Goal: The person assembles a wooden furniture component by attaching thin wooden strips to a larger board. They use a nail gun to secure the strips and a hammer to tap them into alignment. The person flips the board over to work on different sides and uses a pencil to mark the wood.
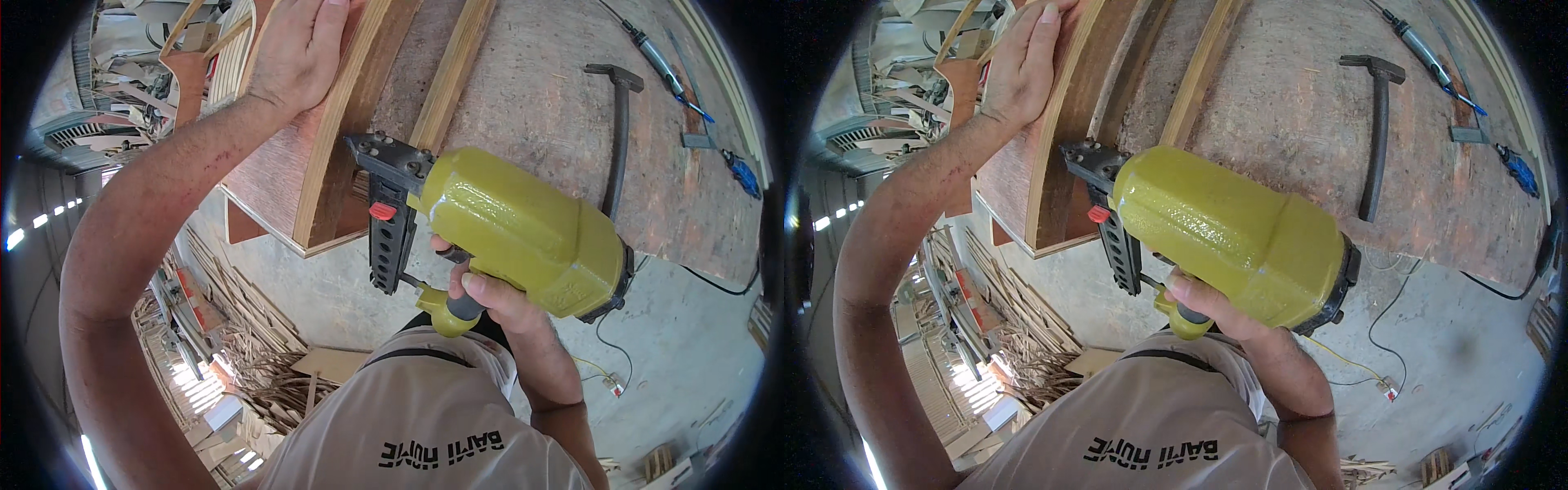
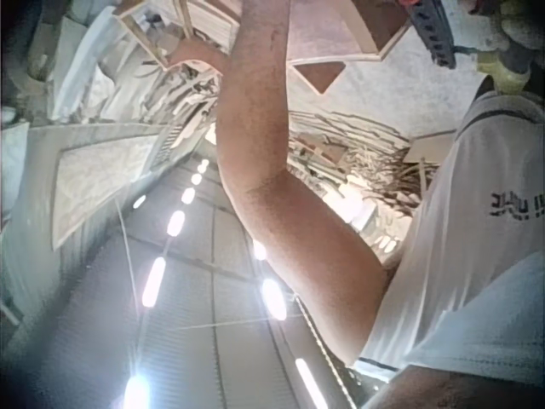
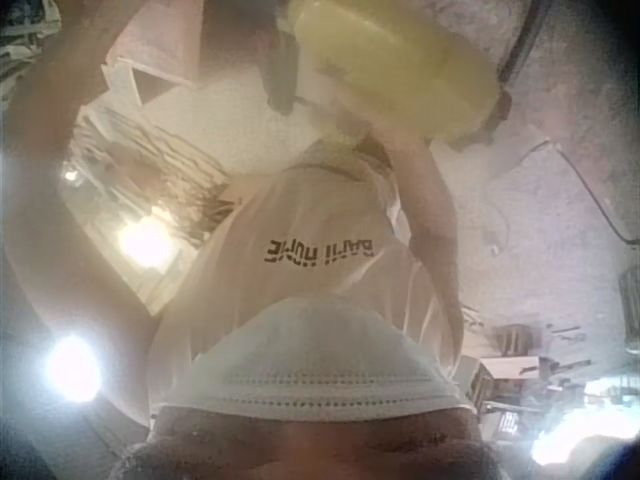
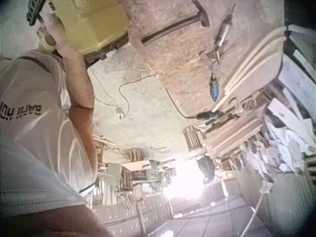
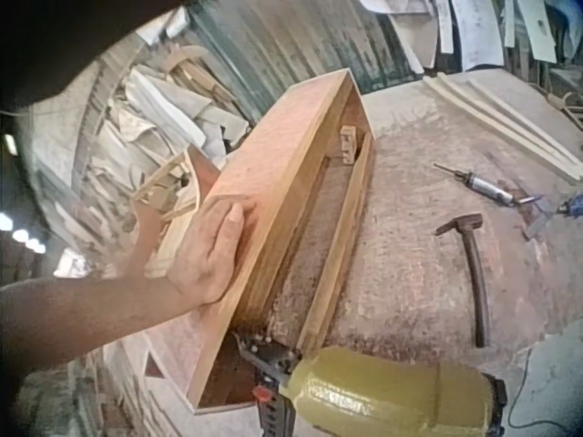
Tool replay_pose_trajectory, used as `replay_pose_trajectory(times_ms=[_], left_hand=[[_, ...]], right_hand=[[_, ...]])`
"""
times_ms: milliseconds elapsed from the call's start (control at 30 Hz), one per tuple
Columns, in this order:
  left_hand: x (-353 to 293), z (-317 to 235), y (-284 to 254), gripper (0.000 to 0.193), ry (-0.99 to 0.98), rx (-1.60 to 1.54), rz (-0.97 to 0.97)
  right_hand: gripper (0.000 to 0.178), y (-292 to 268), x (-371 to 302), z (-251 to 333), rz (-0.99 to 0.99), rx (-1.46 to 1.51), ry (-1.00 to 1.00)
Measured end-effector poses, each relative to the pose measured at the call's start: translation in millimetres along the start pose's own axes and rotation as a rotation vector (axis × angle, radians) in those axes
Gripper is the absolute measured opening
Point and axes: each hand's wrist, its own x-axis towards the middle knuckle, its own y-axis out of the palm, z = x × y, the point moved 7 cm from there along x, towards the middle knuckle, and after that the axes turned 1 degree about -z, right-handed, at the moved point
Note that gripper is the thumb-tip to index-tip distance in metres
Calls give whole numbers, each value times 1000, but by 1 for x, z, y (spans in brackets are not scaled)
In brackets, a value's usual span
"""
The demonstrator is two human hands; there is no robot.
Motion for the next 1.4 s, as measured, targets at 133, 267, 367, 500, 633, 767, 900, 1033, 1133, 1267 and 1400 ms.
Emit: replay_pose_trajectory(times_ms=[133, 267, 367, 500, 633, 767, 900, 1033, 1133, 1267, 1400], left_hand=[[2, -4, -1, 38, -49, -40, 38], [1, -3, -2, 38, -43, -22, 39], [2, -1, -1, 38, -34, -16, 42], [0, 3, 0, 37, -20, -10, 38], [1, -1, -1, 36, -29, -29, 38], [0, 2, -1, 36, -4, -51, 6], [-2, 5, 1, 37, 19, -50, -14], [-2, 7, 0, 38, -58, -74, 14], [-2, 5, -2, 38, -41, -68, 16], [1, 6, -1, 38, 10, -71, 12], [-1, 7, -2, 39, 19, -54, 18]], right_hand=[[65, 1, -2, 1, -16, 30, 0], [66, -1, -1, 3, -22, -22, -47], [67, -1, -1, 4, -31, -25, -63], [68, 1, -2, 5, -40, -16, -78], [70, 3, -1, 10, -62, -67, -105], [68, 2, -4, 16, -35, -212, -116], [68, 3, -7, 20, -103, -171, -68], [70, -2, -6, 24, -139, 21, -23], [72, -5, -6, 21, -179, 83, -179], [71, -12, -19, -2, -191, 54, -309], [69, -9, -38, -11, -159, -15, -190]])
